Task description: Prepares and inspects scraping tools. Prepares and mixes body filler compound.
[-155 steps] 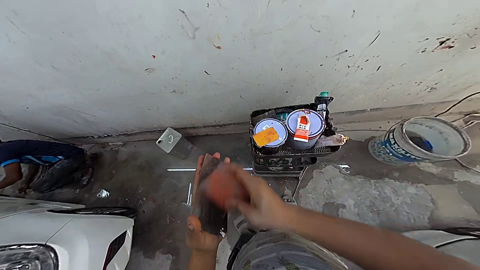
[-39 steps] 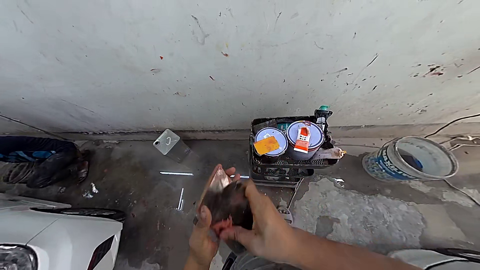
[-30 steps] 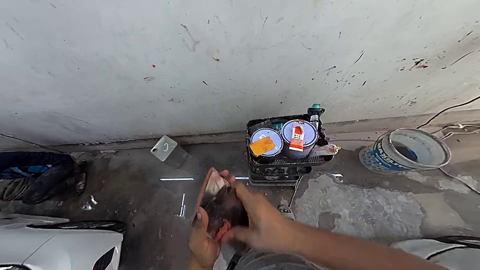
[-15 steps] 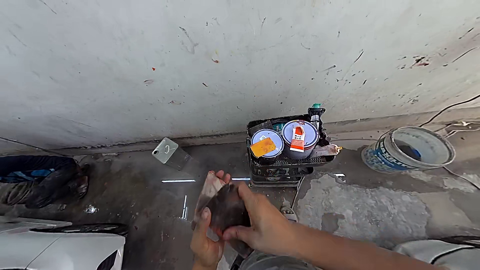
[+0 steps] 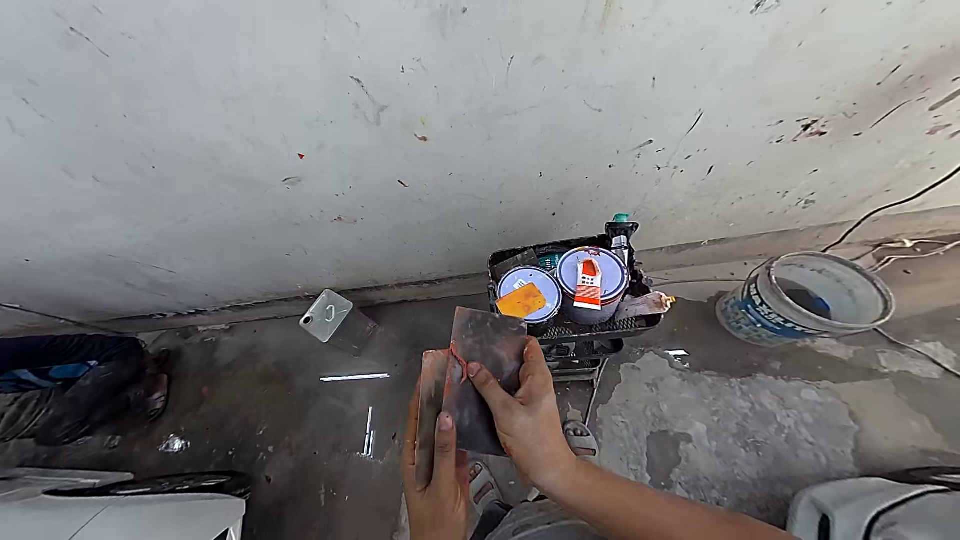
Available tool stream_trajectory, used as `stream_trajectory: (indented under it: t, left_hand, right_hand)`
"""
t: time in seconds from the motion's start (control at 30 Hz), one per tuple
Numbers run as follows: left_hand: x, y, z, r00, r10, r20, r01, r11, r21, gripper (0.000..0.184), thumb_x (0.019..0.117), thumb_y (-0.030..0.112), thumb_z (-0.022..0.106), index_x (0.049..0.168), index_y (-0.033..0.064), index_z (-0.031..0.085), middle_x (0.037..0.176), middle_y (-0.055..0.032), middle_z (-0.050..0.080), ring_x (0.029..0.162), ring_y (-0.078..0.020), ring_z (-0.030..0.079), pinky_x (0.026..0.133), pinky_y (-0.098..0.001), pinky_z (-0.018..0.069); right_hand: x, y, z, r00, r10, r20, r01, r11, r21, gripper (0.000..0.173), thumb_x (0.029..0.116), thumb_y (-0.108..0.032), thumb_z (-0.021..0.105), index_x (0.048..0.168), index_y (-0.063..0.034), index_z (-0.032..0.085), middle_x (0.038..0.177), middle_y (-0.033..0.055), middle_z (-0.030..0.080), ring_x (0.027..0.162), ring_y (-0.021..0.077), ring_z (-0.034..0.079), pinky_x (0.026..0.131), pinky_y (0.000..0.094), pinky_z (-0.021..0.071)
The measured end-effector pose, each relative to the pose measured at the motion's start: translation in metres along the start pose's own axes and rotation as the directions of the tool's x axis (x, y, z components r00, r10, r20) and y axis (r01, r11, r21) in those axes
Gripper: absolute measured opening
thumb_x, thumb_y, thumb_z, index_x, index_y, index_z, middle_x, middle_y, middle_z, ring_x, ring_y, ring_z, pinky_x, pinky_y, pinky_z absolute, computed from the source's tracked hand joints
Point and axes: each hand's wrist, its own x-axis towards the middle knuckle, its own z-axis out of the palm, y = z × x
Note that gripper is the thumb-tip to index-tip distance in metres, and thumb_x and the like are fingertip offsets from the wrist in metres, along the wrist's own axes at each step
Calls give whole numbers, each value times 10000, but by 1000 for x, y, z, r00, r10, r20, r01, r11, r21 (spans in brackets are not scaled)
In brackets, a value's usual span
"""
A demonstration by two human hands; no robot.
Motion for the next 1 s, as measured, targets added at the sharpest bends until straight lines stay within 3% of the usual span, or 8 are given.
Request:
stream_trajectory:
  t: [0.13,0.27,0.5,0.63,0.77,0.87,0.93,1.0]
  left_hand:
    - [7,18,-6,978,0,207,-29,990,140,522,1040,199,594,1517,28,468,1524,-139,512,1353,-245,543,1102,-401,495]
    - [3,35,-18,944,-179,277,55,913,404,415,1034,114,579,1416,-43,536,1266,-75,699,1103,-148,694,974,-339,584]
    - [13,38,-30,881,-93,464,175,975,-137,846,837,378,784,1517,67,387,1490,-119,510,1346,-223,512,1116,-408,443]
    - [21,31,-21,894,17,448,31,994,-100,1157,763,568,815,1570,-34,244,1530,-258,437,1403,-370,461,1161,-500,405]
    - [3,37,-23,869,56,491,-82,996,31,1021,852,474,792,1582,-23,279,1595,-156,400,1452,-242,414,1206,-412,367]
    - [-2,35,-25,864,-19,502,-7,999,49,772,896,311,787,1517,13,438,1472,-96,564,1350,-169,538,1149,-354,432]
    - [0,31,-32,815,-53,576,24,998,57,809,939,403,725,1556,11,379,1496,-122,535,1376,-197,513,1177,-378,402]
    - [-8,34,-35,879,-149,453,84,983,162,701,916,683,571,1458,240,542,1364,86,650,1268,-30,582,1095,-276,468]
  right_hand:
    - [5,-11,-3,988,-134,80,139,988,-68,541,865,-167,813,1295,-61,502,1032,77,720,935,183,735,833,328,649]
    - [14,-16,-18,947,-150,284,213,955,-206,495,840,-267,854,1218,-117,571,983,7,732,910,133,734,824,321,648]
    - [10,-14,-29,924,-150,351,275,900,-338,553,871,-326,821,1276,-100,519,1002,-7,723,914,99,724,816,317,643]
    - [-19,-20,-21,763,-173,623,435,850,-297,603,875,-369,815,1279,-14,542,1015,32,722,933,83,715,838,313,626]
    - [8,-16,-25,868,-225,443,407,833,-375,495,903,-349,780,1247,-100,526,980,-26,713,904,68,712,818,310,635]
    - [-23,-33,-16,695,-229,682,515,821,-249,566,926,-308,748,1317,20,504,1003,82,718,926,111,716,813,318,619]
    - [-24,-34,-19,594,-242,767,558,811,-177,487,976,-335,696,1277,-2,505,976,81,707,904,109,713,784,307,618]
    - [-9,-27,-26,644,-203,737,434,891,-133,457,993,-259,681,1320,13,513,1084,85,702,1010,120,696,906,336,603]
